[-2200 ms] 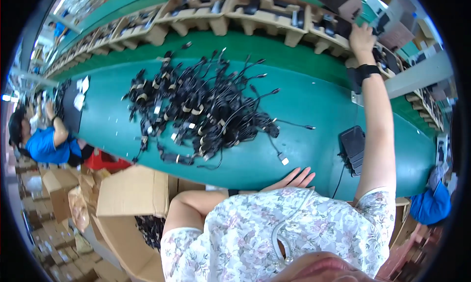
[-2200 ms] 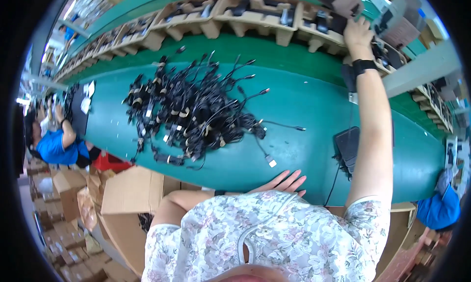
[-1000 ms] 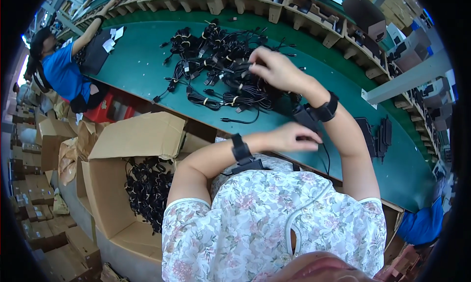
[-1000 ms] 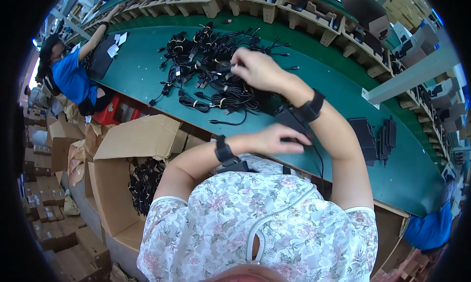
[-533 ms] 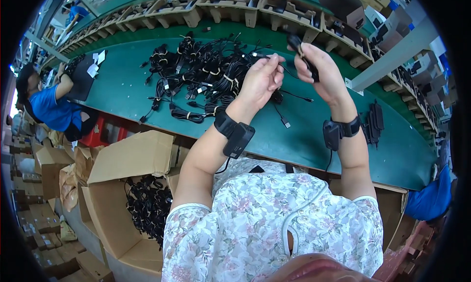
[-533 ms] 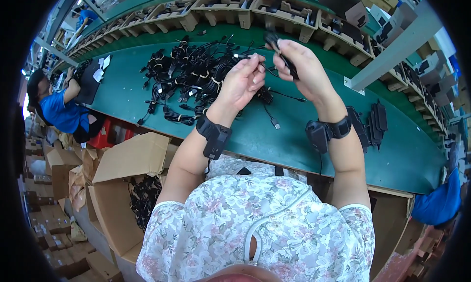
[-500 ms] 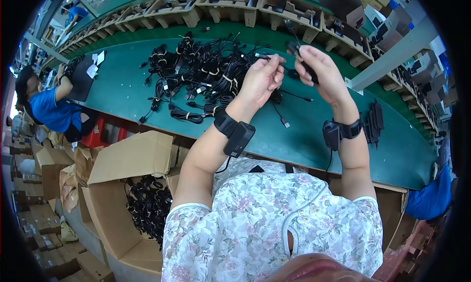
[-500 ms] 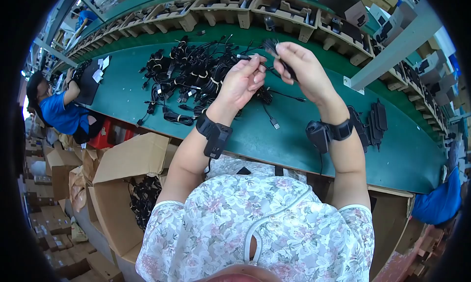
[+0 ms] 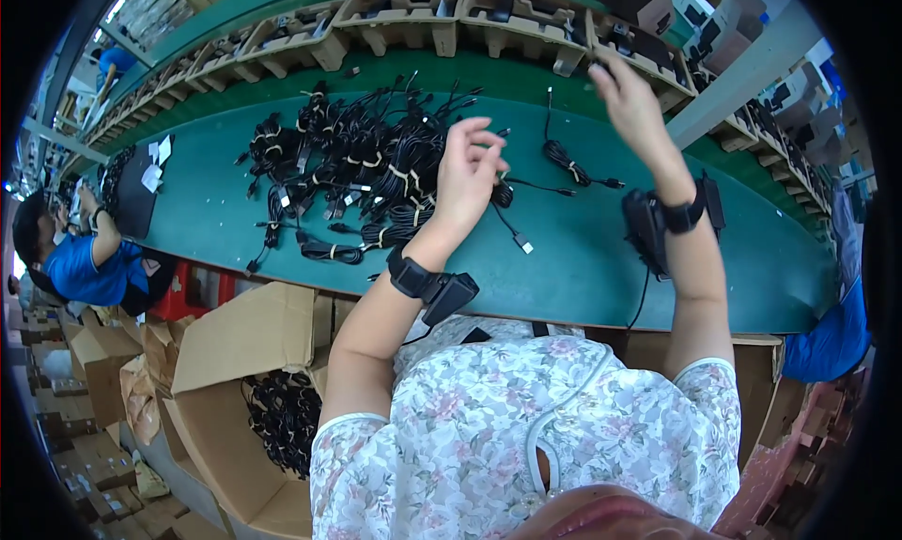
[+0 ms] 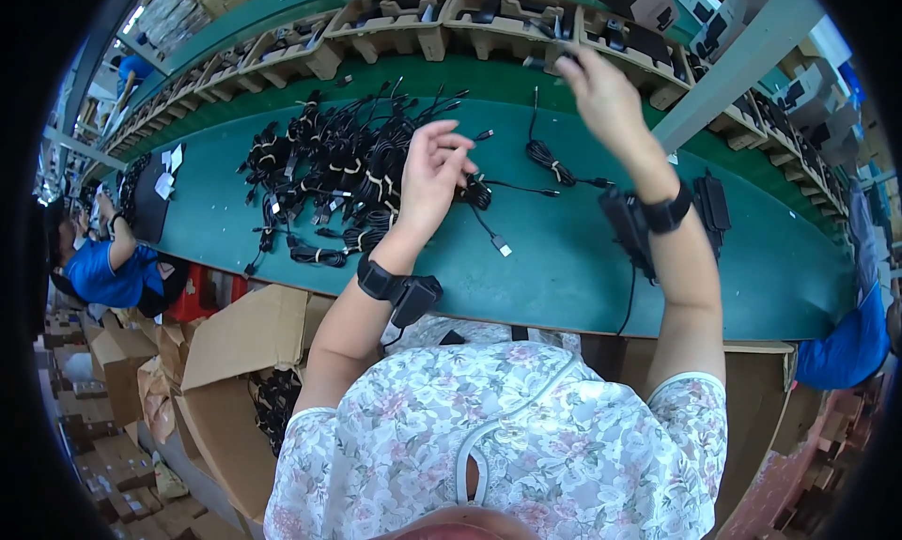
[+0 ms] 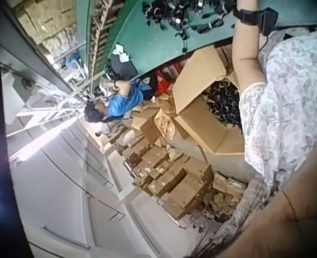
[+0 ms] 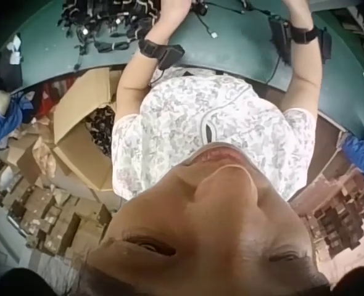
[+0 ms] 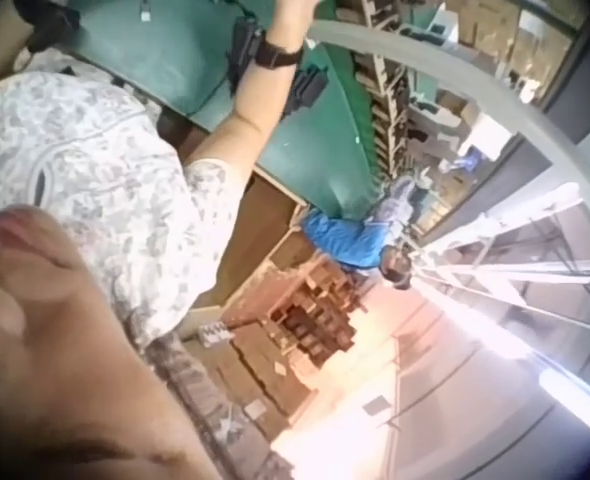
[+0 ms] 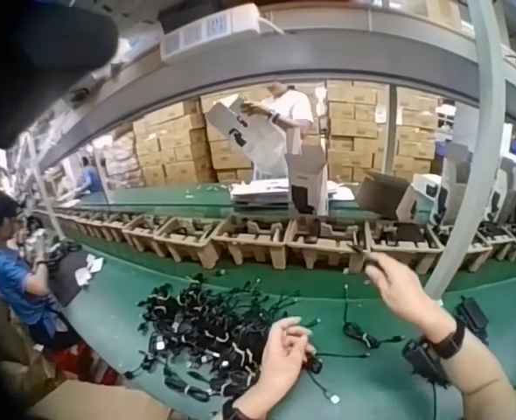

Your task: The person gathers a bundle of cables from a box, places them on the table, and then picks up a black pad and a cable to place them into a cardboard tray on the assembly line.

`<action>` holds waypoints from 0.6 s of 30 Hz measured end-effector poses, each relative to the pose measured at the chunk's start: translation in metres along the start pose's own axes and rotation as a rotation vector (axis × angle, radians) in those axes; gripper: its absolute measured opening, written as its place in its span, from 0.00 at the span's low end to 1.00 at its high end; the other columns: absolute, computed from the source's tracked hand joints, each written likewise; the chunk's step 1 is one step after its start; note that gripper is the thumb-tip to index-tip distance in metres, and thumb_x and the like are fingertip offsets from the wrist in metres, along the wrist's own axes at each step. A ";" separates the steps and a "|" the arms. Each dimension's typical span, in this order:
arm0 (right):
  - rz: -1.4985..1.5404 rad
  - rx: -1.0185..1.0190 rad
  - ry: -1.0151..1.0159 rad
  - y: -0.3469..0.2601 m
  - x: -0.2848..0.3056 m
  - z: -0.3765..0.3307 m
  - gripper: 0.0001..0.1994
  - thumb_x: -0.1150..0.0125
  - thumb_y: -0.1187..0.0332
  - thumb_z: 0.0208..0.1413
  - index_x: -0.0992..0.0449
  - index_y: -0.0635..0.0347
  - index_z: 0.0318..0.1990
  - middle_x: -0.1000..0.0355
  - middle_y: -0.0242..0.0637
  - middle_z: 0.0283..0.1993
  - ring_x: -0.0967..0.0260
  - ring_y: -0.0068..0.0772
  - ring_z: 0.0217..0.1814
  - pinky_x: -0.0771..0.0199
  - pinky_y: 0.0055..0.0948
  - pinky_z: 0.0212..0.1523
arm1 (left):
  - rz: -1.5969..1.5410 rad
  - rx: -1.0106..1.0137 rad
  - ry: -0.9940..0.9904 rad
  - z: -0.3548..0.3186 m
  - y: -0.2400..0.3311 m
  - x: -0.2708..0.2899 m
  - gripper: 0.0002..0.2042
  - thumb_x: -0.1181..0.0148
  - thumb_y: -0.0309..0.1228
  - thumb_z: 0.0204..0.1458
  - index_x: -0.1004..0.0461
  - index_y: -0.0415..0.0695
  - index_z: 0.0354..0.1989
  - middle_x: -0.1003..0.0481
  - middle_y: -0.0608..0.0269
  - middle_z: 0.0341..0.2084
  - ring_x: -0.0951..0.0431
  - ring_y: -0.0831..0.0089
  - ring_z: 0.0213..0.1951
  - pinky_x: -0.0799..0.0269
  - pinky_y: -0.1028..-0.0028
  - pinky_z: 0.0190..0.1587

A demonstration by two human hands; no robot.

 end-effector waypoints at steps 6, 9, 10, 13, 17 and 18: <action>-0.475 -0.113 -0.049 0.082 0.037 0.095 0.13 0.53 0.60 0.58 0.30 0.51 0.47 0.28 0.48 0.36 0.29 0.46 0.38 0.30 0.38 0.34 | 0.519 -0.321 0.005 -0.007 -0.028 0.000 0.10 0.51 0.18 0.48 0.34 0.39 0.40 0.29 0.58 0.30 0.26 0.66 0.30 0.29 0.71 0.29; -0.622 -0.127 -0.249 0.121 0.032 0.132 0.12 0.51 0.60 0.55 0.28 0.53 0.43 0.27 0.49 0.38 0.29 0.49 0.41 0.30 0.41 0.37 | 0.647 -0.474 -0.030 -0.011 -0.016 -0.007 0.09 0.51 0.17 0.45 0.32 0.39 0.36 0.29 0.57 0.29 0.26 0.62 0.29 0.30 0.69 0.30; -0.666 -0.151 -0.334 0.129 0.025 0.141 0.12 0.49 0.60 0.54 0.27 0.55 0.41 0.27 0.49 0.38 0.29 0.49 0.41 0.30 0.42 0.38 | 0.633 -0.456 -0.021 -0.010 -0.015 -0.006 0.08 0.50 0.17 0.45 0.32 0.39 0.34 0.29 0.57 0.29 0.26 0.60 0.30 0.30 0.69 0.30; -0.879 -0.136 -0.331 0.137 0.016 0.159 0.13 0.46 0.60 0.52 0.26 0.58 0.40 0.27 0.50 0.38 0.29 0.49 0.42 0.30 0.42 0.39 | 0.593 -0.424 -0.011 -0.007 -0.011 -0.006 0.06 0.50 0.17 0.44 0.31 0.39 0.30 0.29 0.57 0.28 0.27 0.58 0.30 0.30 0.68 0.29; -1.000 -0.128 -0.375 0.150 0.011 0.174 0.15 0.43 0.61 0.49 0.25 0.61 0.39 0.27 0.50 0.37 0.29 0.49 0.44 0.29 0.42 0.41 | 0.566 -0.399 -0.017 -0.008 -0.007 -0.009 0.07 0.50 0.16 0.43 0.30 0.40 0.31 0.29 0.57 0.28 0.27 0.59 0.30 0.30 0.68 0.30; -1.007 -0.127 -0.397 0.153 0.009 0.176 0.15 0.42 0.61 0.48 0.25 0.61 0.39 0.27 0.51 0.37 0.29 0.49 0.44 0.29 0.42 0.41 | 0.566 -0.397 -0.017 -0.008 -0.007 -0.009 0.07 0.50 0.16 0.43 0.30 0.40 0.30 0.29 0.58 0.28 0.27 0.59 0.30 0.30 0.68 0.29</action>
Point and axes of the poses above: each hand's wrist, its own z-axis towards the middle knuckle, its own x-axis out of the back of the hand, y = z × x, the point moved 3 cm from there along z, towards the middle knuckle
